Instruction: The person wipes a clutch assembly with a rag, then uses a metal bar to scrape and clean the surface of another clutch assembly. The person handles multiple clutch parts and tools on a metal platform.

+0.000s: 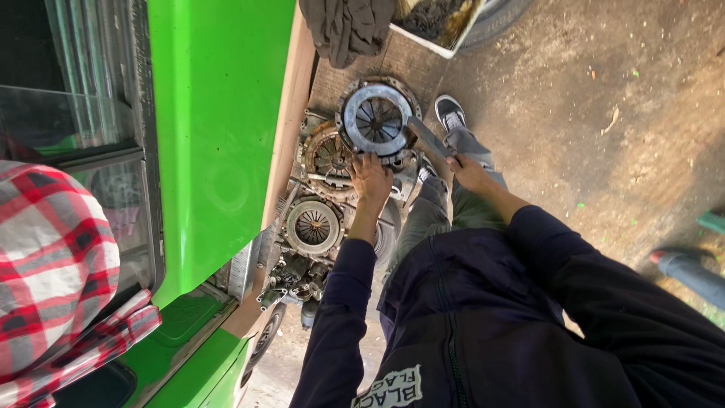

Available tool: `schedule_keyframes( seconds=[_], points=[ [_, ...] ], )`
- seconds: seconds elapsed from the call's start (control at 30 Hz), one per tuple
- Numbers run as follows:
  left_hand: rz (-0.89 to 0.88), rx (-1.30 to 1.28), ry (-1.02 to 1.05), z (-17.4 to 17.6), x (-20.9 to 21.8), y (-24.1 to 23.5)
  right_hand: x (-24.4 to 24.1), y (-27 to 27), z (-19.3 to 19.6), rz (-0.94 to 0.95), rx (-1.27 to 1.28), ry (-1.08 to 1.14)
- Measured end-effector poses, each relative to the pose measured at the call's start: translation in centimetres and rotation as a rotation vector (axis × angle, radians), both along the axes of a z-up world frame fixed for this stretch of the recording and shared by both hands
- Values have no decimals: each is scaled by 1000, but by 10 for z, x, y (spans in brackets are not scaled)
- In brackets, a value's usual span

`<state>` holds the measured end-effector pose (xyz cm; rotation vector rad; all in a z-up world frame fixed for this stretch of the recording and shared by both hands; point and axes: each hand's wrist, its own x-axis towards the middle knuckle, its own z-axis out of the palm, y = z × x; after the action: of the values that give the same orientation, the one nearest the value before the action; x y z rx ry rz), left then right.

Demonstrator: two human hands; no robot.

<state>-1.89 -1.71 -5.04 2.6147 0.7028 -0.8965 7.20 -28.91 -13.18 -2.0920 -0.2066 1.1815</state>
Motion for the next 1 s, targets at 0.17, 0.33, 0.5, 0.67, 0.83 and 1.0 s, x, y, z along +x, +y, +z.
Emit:
schedule_keyframes(
  seconds=[0.17, 0.33, 0.5, 0.67, 0.83, 1.0],
  points=[
    [98, -54, 6, 14, 0, 3, 44, 25, -12, -35, -86, -16],
    [167, -17, 38, 17, 23, 10, 112, 78, -5, 200, -160, -153],
    [365, -119, -132, -15, 55, 41, 161, 138, 16, 367, -298, 20],
    [-330, 298, 27, -39, 98, 66, 187, 178, 7, 505, -240, -139],
    [482, -139, -355, -23, 122, 62, 201, 204, -12, 686, -294, -313],
    [529, -159, -432, -17, 125, 61, 213, 226, -21, 663, -229, -278]
  ],
)
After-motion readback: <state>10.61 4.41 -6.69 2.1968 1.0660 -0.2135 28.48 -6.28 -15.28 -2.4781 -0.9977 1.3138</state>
